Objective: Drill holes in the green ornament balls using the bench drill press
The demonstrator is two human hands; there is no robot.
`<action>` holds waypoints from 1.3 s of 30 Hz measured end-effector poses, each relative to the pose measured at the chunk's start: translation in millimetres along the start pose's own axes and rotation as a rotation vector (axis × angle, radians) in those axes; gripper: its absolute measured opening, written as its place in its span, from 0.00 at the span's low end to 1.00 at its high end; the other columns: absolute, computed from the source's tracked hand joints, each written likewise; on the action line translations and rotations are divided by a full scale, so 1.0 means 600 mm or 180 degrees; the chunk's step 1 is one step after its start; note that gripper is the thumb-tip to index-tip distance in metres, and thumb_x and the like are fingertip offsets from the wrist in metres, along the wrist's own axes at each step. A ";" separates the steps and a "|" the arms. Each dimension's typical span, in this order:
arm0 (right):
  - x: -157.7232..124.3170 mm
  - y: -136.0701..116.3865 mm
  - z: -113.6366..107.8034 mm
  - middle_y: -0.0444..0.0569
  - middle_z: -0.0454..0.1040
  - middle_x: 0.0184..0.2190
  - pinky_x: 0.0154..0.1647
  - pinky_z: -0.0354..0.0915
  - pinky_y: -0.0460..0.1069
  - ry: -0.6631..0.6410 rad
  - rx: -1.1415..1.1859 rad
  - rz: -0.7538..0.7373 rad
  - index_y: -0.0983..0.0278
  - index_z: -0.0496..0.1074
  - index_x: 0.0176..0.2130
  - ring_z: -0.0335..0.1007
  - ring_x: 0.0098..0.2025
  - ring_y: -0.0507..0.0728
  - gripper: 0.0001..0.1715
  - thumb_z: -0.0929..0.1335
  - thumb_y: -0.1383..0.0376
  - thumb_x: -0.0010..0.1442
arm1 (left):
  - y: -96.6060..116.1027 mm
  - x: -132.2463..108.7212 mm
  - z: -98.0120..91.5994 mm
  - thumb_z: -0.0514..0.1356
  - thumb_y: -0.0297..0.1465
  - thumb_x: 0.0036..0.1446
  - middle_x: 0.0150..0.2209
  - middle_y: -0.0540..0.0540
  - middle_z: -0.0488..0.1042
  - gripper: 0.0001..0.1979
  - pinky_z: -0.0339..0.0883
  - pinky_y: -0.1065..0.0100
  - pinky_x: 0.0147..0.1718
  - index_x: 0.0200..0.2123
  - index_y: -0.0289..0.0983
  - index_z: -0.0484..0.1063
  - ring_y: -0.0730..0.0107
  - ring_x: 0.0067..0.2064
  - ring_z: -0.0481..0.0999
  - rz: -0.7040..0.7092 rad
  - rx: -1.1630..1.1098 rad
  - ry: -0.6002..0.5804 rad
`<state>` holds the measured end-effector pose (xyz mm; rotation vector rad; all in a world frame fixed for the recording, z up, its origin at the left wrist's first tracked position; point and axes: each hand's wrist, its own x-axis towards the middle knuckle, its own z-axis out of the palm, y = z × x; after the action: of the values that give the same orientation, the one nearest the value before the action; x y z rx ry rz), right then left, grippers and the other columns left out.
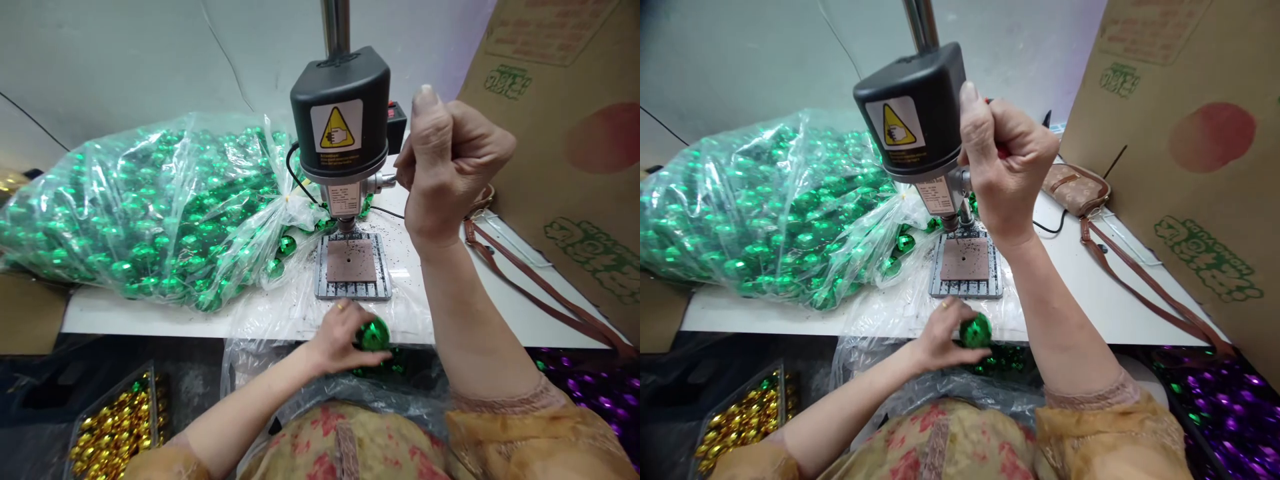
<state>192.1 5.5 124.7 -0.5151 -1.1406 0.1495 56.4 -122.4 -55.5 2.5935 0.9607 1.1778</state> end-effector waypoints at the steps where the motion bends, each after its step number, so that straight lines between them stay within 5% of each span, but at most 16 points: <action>1: -0.002 0.001 -0.001 0.37 0.52 0.13 0.24 0.53 0.48 -0.0001 0.0016 -0.0003 0.62 0.57 0.16 0.47 0.17 0.44 0.32 0.65 0.49 0.63 | 0.012 -0.011 -0.001 0.69 0.50 0.51 0.33 0.45 0.76 0.29 0.71 0.61 0.33 0.47 0.37 0.69 0.62 0.34 0.75 0.0280 0.0067 -0.0203; 4: -0.004 0.002 -0.002 0.37 0.54 0.13 0.24 0.52 0.47 0.0017 0.0118 -0.0052 0.64 0.59 0.17 0.47 0.17 0.43 0.30 0.66 0.54 0.64 | 0.002 -0.020 -0.014 0.66 0.52 0.54 0.39 0.39 0.78 0.31 0.73 0.57 0.40 0.51 0.34 0.69 0.56 0.41 0.76 0.0506 0.0291 -0.0375; 8: -0.004 0.005 0.000 0.36 0.52 0.12 0.21 0.52 0.46 0.0128 0.0171 -0.0235 0.64 0.59 0.16 0.45 0.15 0.42 0.32 0.64 0.52 0.65 | -0.114 0.020 -0.067 0.53 0.27 0.68 0.43 0.41 0.77 0.11 0.71 0.58 0.46 0.52 0.38 0.68 0.60 0.44 0.76 -0.0449 0.0803 0.0253; 12: -0.003 -0.002 -0.001 0.36 0.53 0.11 0.20 0.51 0.46 0.0111 0.0031 -0.0158 0.64 0.59 0.16 0.46 0.15 0.42 0.31 0.66 0.53 0.65 | -0.245 0.065 -0.121 0.59 0.19 0.57 0.33 0.44 0.71 0.08 0.65 0.51 0.55 0.38 0.36 0.73 0.53 0.48 0.72 -0.1824 0.0769 0.0204; 15: -0.002 -0.007 -0.003 0.36 0.53 0.11 0.19 0.49 0.47 0.0074 0.0128 -0.0137 0.64 0.59 0.15 0.47 0.14 0.42 0.30 0.68 0.55 0.63 | -0.290 0.080 -0.139 0.66 0.18 0.47 0.27 0.46 0.66 0.10 0.65 0.49 0.54 0.29 0.38 0.71 0.49 0.47 0.71 -0.2027 0.0619 0.0146; 19: -0.003 -0.007 -0.004 0.37 0.55 0.12 0.19 0.50 0.47 0.0054 0.0047 -0.0039 0.63 0.59 0.16 0.47 0.15 0.42 0.31 0.67 0.54 0.64 | -0.275 0.087 -0.142 0.71 0.25 0.44 0.30 0.47 0.70 0.14 0.69 0.53 0.49 0.35 0.39 0.74 0.55 0.42 0.74 -0.2184 0.0204 0.0371; 23: -0.004 -0.006 -0.002 0.37 0.55 0.12 0.20 0.51 0.46 0.0057 0.0135 -0.0061 0.63 0.58 0.16 0.48 0.15 0.43 0.31 0.67 0.52 0.64 | -0.219 0.090 -0.124 0.67 0.42 0.54 0.40 0.45 0.77 0.21 0.75 0.60 0.39 0.48 0.39 0.71 0.64 0.39 0.78 -0.2693 -0.1796 0.0867; 26: -0.004 -0.008 0.000 0.37 0.56 0.12 0.20 0.51 0.46 0.0093 0.0282 -0.0064 0.63 0.58 0.16 0.48 0.15 0.42 0.31 0.67 0.55 0.64 | -0.185 0.087 -0.097 0.68 0.44 0.52 0.44 0.44 0.79 0.24 0.77 0.61 0.40 0.48 0.39 0.71 0.65 0.40 0.80 -0.2956 -0.2785 0.1001; 39: -0.003 -0.008 0.000 0.36 0.55 0.13 0.19 0.51 0.46 0.0142 0.0493 -0.0107 0.64 0.60 0.16 0.48 0.15 0.42 0.28 0.68 0.58 0.63 | -0.179 0.077 -0.015 0.72 0.46 0.48 0.44 0.43 0.80 0.29 0.74 0.61 0.47 0.49 0.39 0.69 0.63 0.45 0.80 -0.2495 -0.2207 0.0914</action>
<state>190.3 0.3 125.5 -0.3601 -1.0837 0.1947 19.2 -11.3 -59.8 1.3450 1.1759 1.3196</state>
